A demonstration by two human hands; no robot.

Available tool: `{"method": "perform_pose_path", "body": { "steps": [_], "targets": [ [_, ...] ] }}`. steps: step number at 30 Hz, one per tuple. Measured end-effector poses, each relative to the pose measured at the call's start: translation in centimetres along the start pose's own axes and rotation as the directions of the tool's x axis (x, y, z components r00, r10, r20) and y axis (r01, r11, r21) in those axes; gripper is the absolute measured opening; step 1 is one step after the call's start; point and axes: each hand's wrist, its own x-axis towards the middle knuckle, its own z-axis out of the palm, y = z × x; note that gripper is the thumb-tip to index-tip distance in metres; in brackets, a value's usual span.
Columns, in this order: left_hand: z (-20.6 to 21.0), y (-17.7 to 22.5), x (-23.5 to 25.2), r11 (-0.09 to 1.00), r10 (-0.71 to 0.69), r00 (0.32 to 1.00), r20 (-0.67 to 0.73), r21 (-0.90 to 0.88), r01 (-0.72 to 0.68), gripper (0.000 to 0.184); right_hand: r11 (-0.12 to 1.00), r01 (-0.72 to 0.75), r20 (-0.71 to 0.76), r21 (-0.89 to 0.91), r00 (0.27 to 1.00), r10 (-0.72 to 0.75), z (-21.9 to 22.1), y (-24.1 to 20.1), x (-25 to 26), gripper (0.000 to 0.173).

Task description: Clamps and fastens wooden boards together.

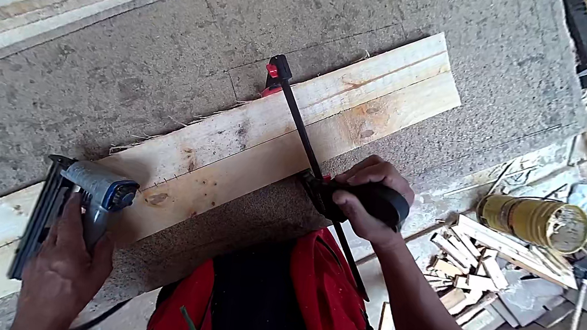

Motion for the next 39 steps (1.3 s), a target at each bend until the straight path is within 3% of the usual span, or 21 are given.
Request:
{"method": "perform_pose_path", "body": {
  "steps": [3, 6, 11, 17, 22, 32, 39],
  "targets": [
    [-2.9, 1.1, 0.8, 0.999, 0.007, 0.999, -0.032, -0.053, -0.008, 0.065, 0.999, 0.024, 0.123, -0.025, 0.992, -0.021, -1.2, 0.2, -0.6, 0.044],
    [-5.5, 2.5, 2.5, 0.976, 0.051, 0.998, 0.044, -0.212, -0.040, 0.045, 0.998, 0.055, 0.070, -0.024, 0.996, -0.054, -0.6, 0.8, 0.0, 0.029],
    [-7.1, 9.2, 7.7, 0.938, 0.238, 0.928, 0.286, -0.317, -0.143, 0.023, 0.997, 0.073, 0.005, -0.019, 0.997, -0.072, 0.1, 0.8, 0.8, 0.017],
    [-5.4, 16.8, 14.0, 0.855, 0.512, 0.783, 0.352, -0.301, -0.423, 0.019, 0.999, 0.036, -0.049, -0.023, 0.998, -0.037, 0.6, 0.3, 1.4, 0.026],
    [-4.2, 20.6, 16.8, 0.847, 0.527, 0.747, 0.406, -0.319, -0.424, 0.017, 0.999, 0.002, -0.079, -0.052, 0.997, -0.006, 0.7, 0.2, 1.1, 0.027],
    [-3.8, 21.0, 17.1, 0.835, 0.544, 0.711, 0.445, -0.368, -0.408, 0.021, 0.999, -0.019, -0.062, -0.034, 0.998, 0.017, 0.7, 0.6, 0.9, 0.027],
    [-3.9, 20.4, 16.2, 0.863, 0.503, 0.747, 0.435, -0.296, -0.409, 0.028, 0.998, -0.033, -0.058, -0.047, 0.998, 0.030, 0.6, 0.3, 0.8, 0.025]
  ]
}}
